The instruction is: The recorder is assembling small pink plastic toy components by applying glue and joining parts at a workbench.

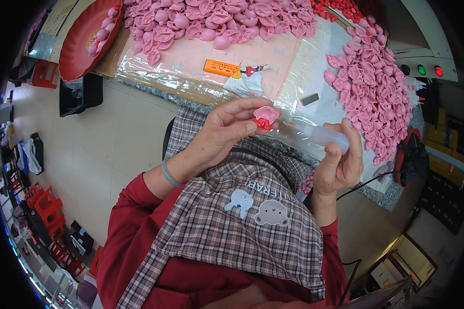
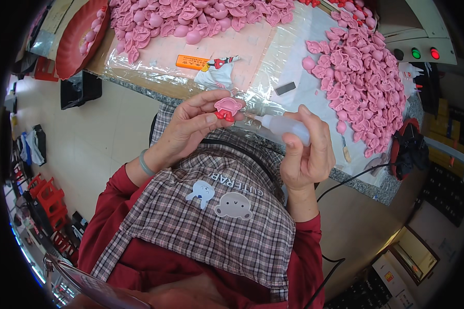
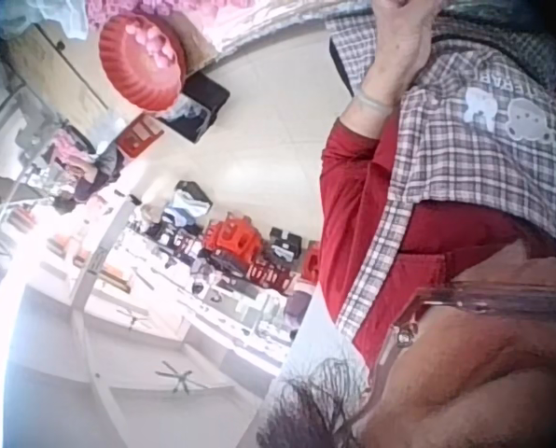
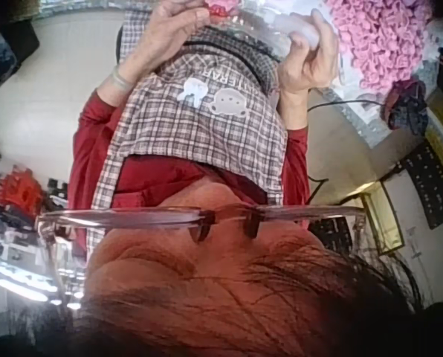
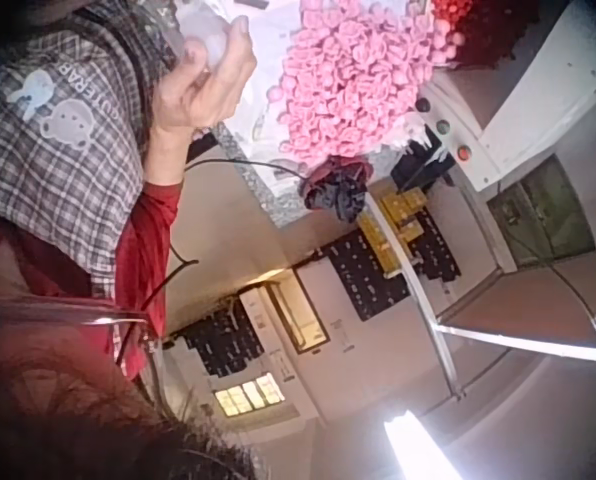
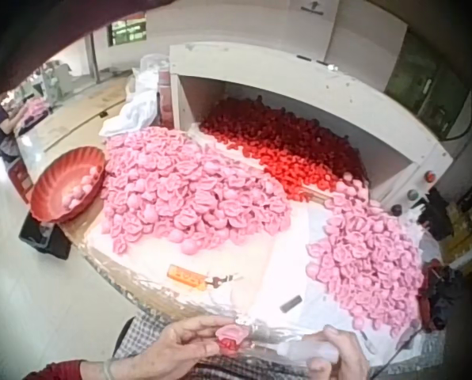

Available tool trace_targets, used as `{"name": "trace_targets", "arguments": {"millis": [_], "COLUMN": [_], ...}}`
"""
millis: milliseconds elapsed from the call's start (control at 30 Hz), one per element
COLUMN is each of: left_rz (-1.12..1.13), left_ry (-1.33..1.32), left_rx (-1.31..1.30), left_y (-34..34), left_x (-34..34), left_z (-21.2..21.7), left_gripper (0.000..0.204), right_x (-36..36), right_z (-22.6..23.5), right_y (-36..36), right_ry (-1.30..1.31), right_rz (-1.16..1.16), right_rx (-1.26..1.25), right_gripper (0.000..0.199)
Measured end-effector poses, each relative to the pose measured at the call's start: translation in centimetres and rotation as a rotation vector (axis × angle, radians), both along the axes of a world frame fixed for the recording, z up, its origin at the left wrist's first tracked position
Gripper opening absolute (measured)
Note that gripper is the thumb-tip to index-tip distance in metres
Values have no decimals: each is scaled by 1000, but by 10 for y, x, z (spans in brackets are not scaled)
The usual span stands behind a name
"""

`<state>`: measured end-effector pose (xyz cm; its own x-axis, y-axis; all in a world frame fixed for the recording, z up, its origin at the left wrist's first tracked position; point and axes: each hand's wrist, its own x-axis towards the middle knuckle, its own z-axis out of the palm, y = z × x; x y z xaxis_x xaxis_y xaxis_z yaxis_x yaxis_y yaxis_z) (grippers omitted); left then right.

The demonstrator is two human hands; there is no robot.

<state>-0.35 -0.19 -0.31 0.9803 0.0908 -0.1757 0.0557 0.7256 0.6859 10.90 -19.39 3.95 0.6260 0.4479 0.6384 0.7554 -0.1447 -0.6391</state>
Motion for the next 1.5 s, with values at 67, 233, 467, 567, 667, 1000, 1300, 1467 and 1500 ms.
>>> {"name": "trace_targets", "arguments": {"millis": [67,233,467,567,667,1000,1300,1467,1500], "left_rz": [4,22,26,27,28,24,5,-4,-6], "left_ry": [-4,19,14,11,9,1,-1,-14,-12], "left_rx": [-11,-48,-50,-54,-60,-27,82,95,98], "left_y": [0,0,1,1,0,0,-1,-1,-1], "left_x": [0,0,-1,0,0,0,0,0,-1], "left_z": [-2,-2,-3,-3,-3,-3,-3,-5,-6], "left_gripper": [46,47,47,47,47,47,44,43,42], "right_x": [-2,-4,-4,-3,-3,-2,1,1,2], "right_z": [-4,-11,-10,-8,-8,-8,1,2,1], "right_y": [-2,-1,1,0,1,2,3,1,1], "right_ry": [62,181,180,164,148,85,45,59,64], "right_rz": [-14,-46,-40,-26,-25,22,12,-1,-2], "right_rx": [15,63,56,44,22,19,-57,-51,-40], "right_gripper": [39,45,41,37,36,36,36,36,35]}}
